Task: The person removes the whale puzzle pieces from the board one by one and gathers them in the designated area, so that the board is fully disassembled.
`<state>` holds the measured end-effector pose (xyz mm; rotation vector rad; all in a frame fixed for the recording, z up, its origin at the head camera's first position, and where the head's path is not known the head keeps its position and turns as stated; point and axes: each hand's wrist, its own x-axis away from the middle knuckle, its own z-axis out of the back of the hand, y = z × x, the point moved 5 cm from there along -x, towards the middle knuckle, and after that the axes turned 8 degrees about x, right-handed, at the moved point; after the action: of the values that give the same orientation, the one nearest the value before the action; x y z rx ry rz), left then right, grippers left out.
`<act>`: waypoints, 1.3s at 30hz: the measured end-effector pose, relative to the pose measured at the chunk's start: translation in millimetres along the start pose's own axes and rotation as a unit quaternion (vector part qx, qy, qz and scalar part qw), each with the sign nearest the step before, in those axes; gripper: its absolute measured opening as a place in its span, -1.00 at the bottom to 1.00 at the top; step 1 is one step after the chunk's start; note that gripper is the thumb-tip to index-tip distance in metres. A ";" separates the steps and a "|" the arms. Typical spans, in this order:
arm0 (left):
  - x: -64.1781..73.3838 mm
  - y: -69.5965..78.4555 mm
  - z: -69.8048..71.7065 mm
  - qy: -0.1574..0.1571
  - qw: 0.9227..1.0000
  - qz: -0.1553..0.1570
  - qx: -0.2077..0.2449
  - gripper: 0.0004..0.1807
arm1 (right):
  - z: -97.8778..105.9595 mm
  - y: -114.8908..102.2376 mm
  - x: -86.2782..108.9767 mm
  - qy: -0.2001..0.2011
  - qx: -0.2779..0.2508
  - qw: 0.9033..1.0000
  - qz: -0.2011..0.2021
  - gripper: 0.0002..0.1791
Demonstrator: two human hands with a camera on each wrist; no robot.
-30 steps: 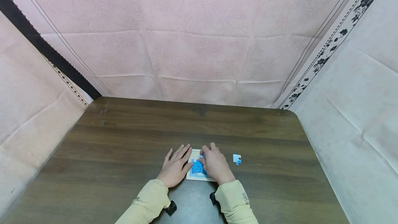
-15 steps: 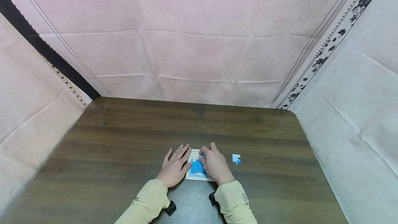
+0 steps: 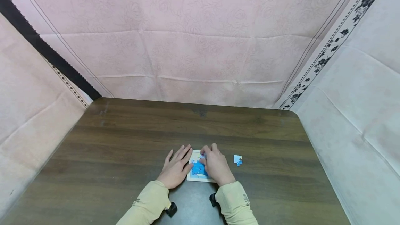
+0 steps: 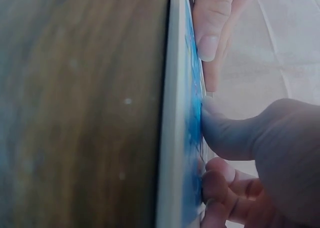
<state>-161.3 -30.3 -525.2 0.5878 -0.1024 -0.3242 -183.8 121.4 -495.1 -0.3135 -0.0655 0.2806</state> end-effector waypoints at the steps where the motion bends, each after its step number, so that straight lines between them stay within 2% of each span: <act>1: 0.0 0.1 0.2 -0.002 1.000 0.002 0.000 -0.32 | 0.0 0.1 -0.1 0.000 0.000 1.000 0.000 -0.74; 17: -0.7 0.1 -0.2 0.001 1.000 -0.002 -0.004 -0.33 | -1.1 1.2 -0.7 0.003 -0.004 1.000 0.002 -0.74; 33: -0.9 -0.8 -1.3 0.006 1.000 -0.005 -0.013 -0.33 | -2.3 2.4 -1.1 -0.013 -0.017 1.000 -0.013 -0.73; 39: -0.8 -0.5 0.1 0.005 1.000 -0.004 -0.009 -0.33 | -2.0 0.1 -0.6 -0.009 -0.011 1.000 -0.005 -0.78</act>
<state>-162.1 -30.5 -525.4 0.5722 -0.0875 -0.3297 -184.2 120.8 -497.0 -0.3318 -0.0873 0.2724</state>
